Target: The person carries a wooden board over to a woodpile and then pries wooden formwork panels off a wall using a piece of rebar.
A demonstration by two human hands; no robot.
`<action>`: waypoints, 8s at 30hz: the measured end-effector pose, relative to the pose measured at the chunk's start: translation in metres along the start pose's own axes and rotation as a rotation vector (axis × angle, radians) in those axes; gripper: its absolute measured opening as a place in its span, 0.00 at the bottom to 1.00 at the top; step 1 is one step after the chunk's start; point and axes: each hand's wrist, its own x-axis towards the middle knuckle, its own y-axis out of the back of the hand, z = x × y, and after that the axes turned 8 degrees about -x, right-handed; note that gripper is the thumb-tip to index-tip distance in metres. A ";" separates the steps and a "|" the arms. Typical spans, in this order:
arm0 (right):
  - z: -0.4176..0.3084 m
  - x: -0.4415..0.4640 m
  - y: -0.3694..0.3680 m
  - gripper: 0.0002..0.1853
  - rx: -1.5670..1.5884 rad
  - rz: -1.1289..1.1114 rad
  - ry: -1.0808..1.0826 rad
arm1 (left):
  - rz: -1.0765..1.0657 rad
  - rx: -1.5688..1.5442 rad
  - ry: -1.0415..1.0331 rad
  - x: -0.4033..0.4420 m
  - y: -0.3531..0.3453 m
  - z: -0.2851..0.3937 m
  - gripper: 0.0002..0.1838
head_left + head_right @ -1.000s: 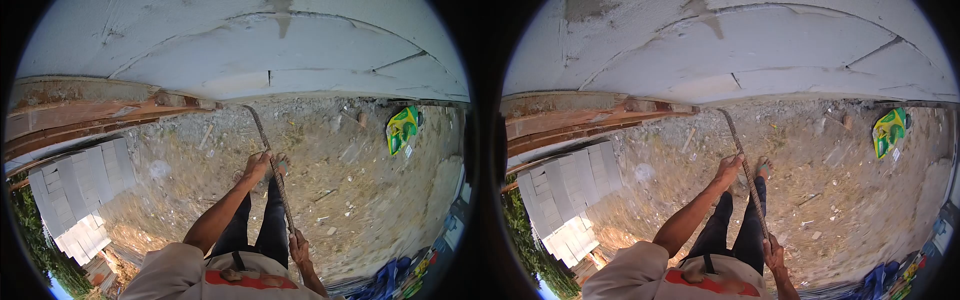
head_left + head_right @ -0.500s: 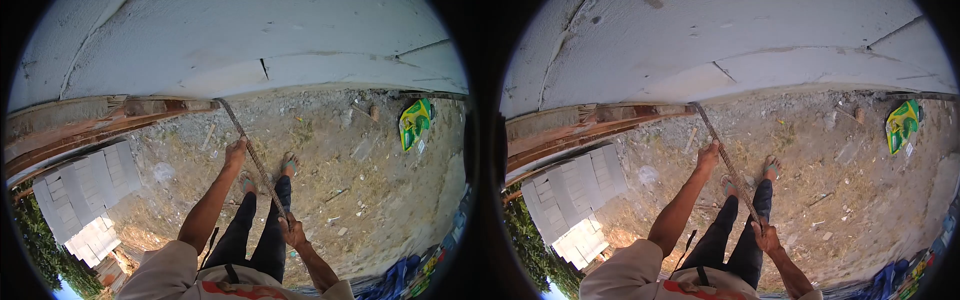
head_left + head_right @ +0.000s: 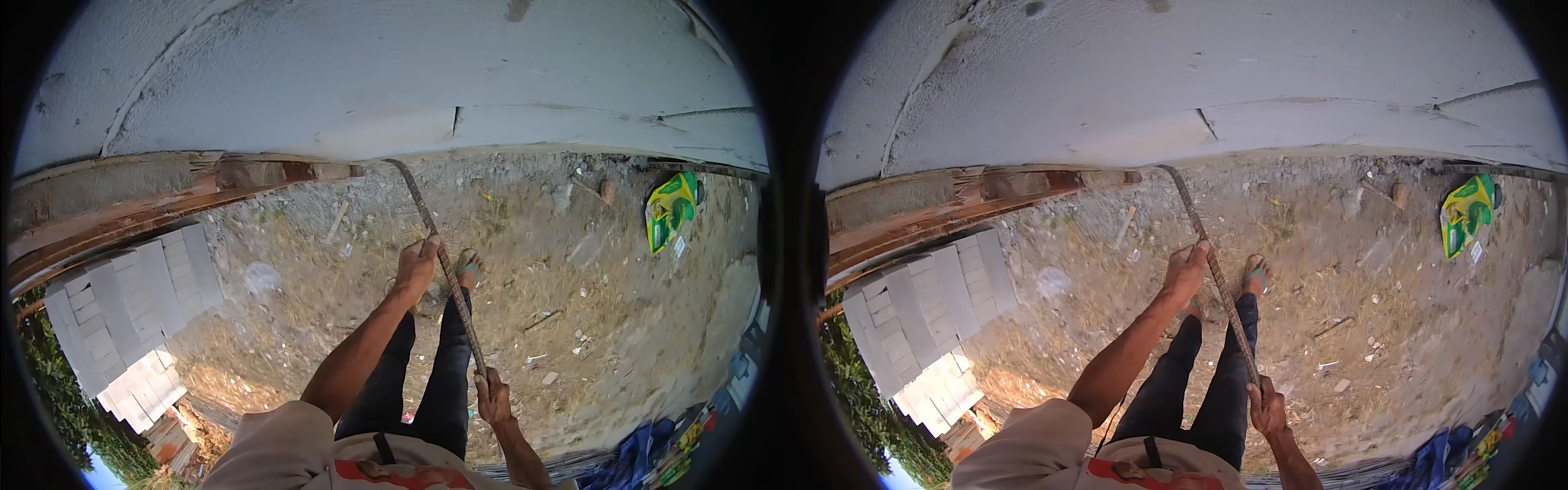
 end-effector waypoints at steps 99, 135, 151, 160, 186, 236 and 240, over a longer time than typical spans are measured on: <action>-0.272 -0.238 0.562 0.24 0.948 -0.132 1.589 | 0.361 0.448 -1.560 -0.242 -0.184 0.359 0.18; -0.419 0.012 0.516 0.28 0.978 1.691 1.109 | 0.580 0.542 -1.573 -0.151 -0.138 0.388 0.20; -0.347 -0.131 0.498 0.34 1.241 0.254 1.559 | 0.402 0.750 -1.605 -0.183 -0.129 0.375 0.22; -0.370 -0.133 0.452 0.30 1.095 0.685 1.519 | 0.461 0.798 -1.547 -0.195 -0.094 0.375 0.19; -0.351 -0.121 0.484 0.27 1.189 0.630 1.548 | 0.482 0.675 -1.444 -0.182 -0.126 0.360 0.16; -0.392 -0.165 0.344 0.31 0.849 0.016 1.456 | 0.255 0.615 -1.356 -0.175 -0.015 0.327 0.15; -0.447 -0.192 0.327 0.30 0.666 -0.157 1.552 | 0.355 0.461 -1.358 -0.175 0.001 0.333 0.16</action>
